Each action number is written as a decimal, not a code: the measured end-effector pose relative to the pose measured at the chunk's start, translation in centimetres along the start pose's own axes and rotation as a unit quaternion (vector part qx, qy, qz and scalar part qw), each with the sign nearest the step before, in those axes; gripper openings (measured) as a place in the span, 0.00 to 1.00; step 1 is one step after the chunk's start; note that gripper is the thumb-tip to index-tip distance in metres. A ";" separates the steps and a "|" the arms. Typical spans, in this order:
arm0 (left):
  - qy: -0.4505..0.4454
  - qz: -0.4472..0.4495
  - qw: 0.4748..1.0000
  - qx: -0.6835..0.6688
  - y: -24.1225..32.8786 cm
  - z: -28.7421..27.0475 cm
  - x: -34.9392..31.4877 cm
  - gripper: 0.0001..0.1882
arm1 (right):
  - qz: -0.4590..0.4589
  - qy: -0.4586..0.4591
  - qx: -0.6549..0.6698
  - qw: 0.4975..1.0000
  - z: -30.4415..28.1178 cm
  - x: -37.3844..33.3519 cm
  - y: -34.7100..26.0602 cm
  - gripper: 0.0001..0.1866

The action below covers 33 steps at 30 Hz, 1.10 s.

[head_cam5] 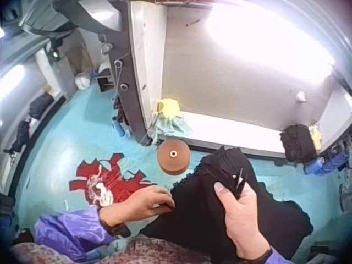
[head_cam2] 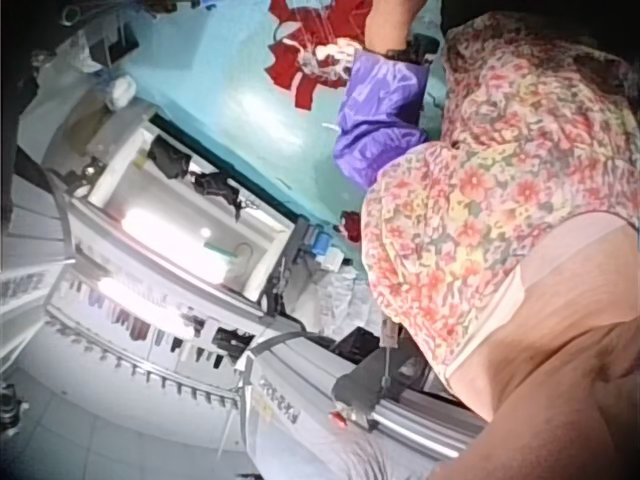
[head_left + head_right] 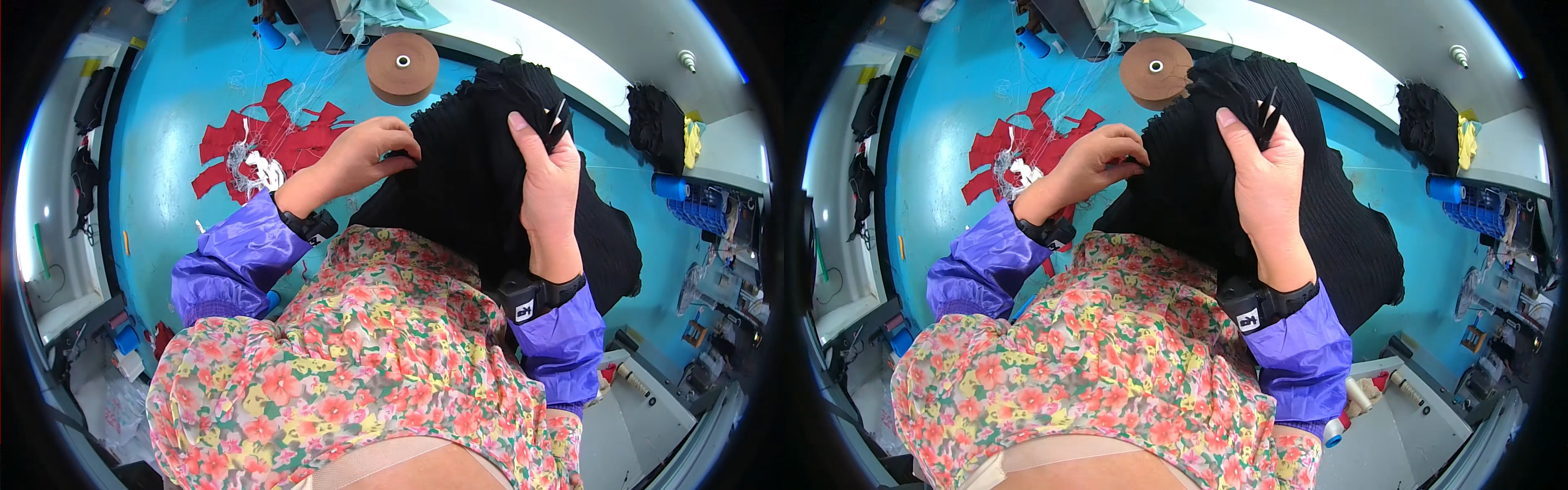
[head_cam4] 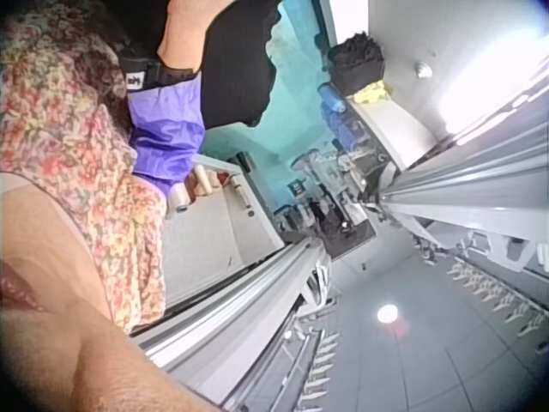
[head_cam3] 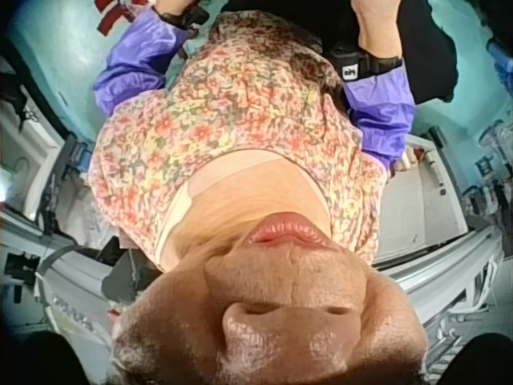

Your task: The person is inspecting and preparing black pleated fabric pieces, checking for quality and using nippers to trim loose threads in a textile workshop.

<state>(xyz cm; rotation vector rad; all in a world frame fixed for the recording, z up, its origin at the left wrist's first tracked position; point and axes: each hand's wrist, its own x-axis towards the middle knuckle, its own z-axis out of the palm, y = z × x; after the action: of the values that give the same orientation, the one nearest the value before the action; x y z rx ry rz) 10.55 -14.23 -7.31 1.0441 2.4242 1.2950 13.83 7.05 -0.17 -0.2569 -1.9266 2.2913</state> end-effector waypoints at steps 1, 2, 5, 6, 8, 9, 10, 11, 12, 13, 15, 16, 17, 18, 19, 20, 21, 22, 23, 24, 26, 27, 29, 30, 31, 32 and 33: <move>0.000 0.000 1.000 0.000 0.1 -0.1 0.0 0.09 | 0.002 -0.010 -0.004 1.000 0.2 -0.1 0.0 0.02; 0.007 -0.004 1.000 -0.001 0.1 -0.3 -0.1 0.09 | 0.001 -0.011 -0.004 1.000 0.4 -0.1 0.1 0.02; 0.051 -0.025 0.998 -0.040 0.4 -0.9 -0.5 0.09 | -0.007 -0.026 -0.032 0.999 0.9 -0.1 0.3 0.04; 0.088 -0.045 0.992 -0.076 0.7 -1.2 -0.9 0.09 | -0.007 -0.027 -0.032 0.999 1.2 0.0 0.4 0.04; 0.102 -0.073 0.979 -0.161 2.0 -2.1 -1.2 0.09 | -0.021 -0.057 -0.038 0.997 2.2 0.0 0.8 0.05; 0.115 -0.002 0.985 -0.131 2.7 -2.3 -0.6 0.09 | -0.012 -0.074 -0.029 0.997 2.3 -0.1 0.9 0.05; 0.127 0.069 0.984 -0.100 3.4 -2.4 0.1 0.09 | -0.021 -0.077 -0.054 0.995 2.6 -0.2 0.9 0.06; 0.124 0.069 0.985 -0.099 4.0 -2.8 0.8 0.09 | -0.034 -0.097 -0.094 0.990 2.5 -0.3 1.1 0.06; 0.119 0.097 0.985 -0.076 4.4 -3.2 1.4 0.10 | -0.049 -0.121 -0.137 0.982 2.5 -0.5 1.5 0.08; 0.113 0.126 0.984 -0.052 4.6 -3.5 2.0 0.11 | -0.041 -0.130 -0.115 0.984 2.8 -0.7 2.0 0.09; 0.114 0.132 0.984 -0.045 4.7 -3.6 2.8 0.12 | -0.099 -0.141 -0.181 0.968 2.6 -1.3 2.1 0.11; 0.112 0.138 0.983 -0.037 4.7 -3.6 3.1 0.12 | -0.176 -0.140 -0.241 0.944 2.4 -1.3 2.5 0.12; 0.117 0.156 0.981 -0.027 4.5 -3.5 3.3 0.12 | -0.176 -0.142 -0.241 0.944 2.3 -1.2 2.4 0.12; 0.117 0.156 0.981 -0.026 4.2 -3.0 3.3 0.12 | -0.153 -0.120 -0.255 0.947 2.3 -1.0 2.4 0.13; 0.164 0.127 0.971 -0.115 3.9 -2.4 3.3 0.11 | -0.130 -0.098 -0.268 0.950 2.1 -0.9 2.2 0.14; 0.208 0.098 0.952 -0.203 3.4 -1.8 3.1 0.11 | -0.148 -0.069 -0.298 0.941 1.9 -0.6 1.4 0.12; 0.168 0.080 0.967 -0.173 2.5 -1.9 2.5 0.12 | -0.101 -0.042 -0.185 0.977 1.6 -0.3 1.2 0.10; 0.165 0.081 0.967 -0.175 1.7 -1.8 1.9 0.12 | -0.052 -0.011 -0.071 0.996 1.2 0.2 1.1 0.09; 0.081 0.060 0.990 -0.098 1.1 -1.7 1.2 0.13 | -0.027 -0.005 -0.032 0.999 0.9 0.4 0.5 0.08; -0.002 0.038 0.999 -0.020 0.7 -1.4 0.4 0.13 | -0.002 -0.002 0.008 1.000 0.7 0.6 -0.2 0.07; -0.023 0.001 1.000 -0.012 0.3 -0.6 -0.3 0.13 | 0.002 -0.001 0.026 1.000 0.6 0.7 -0.6 0.07; -0.029 0.012 0.999 0.017 0.0 -0.4 -0.5 0.12 | -0.002 -0.002 0.028 1.000 0.7 0.7 -0.6 0.07; -0.035 0.023 0.998 0.048 -0.2 -0.4 -0.6 0.11 | -0.006 -0.004 0.031 1.000 0.9 0.6 -0.5 0.07; -0.039 0.022 0.998 0.043 -0.3 -0.2 -0.4 0.11 | -0.002 -0.011 0.017 1.000 0.9 0.5 -0.2 0.07; -0.042 0.021 0.998 0.038 -0.4 -0.2 -0.3 0.10 | 0.001 -0.019 0.003 1.000 0.8 0.4 0.0 0.06; -0.042 0.022 0.998 0.038 -0.5 -0.2 -0.2 0.10 | 0.001 -0.018 0.003 1.000 0.8 0.4 0.1 0.06; -0.035 0.039 0.997 0.054 -0.5 -0.2 -0.1 0.10 | -0.001 -0.025 -0.007 1.000 0.8 0.3 0.2 0.06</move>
<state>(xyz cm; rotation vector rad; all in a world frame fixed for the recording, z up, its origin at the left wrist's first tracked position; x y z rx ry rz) 10.28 -14.67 -7.59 1.2026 2.4478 1.1408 13.35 6.34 -0.21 -0.1991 -1.9667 2.3046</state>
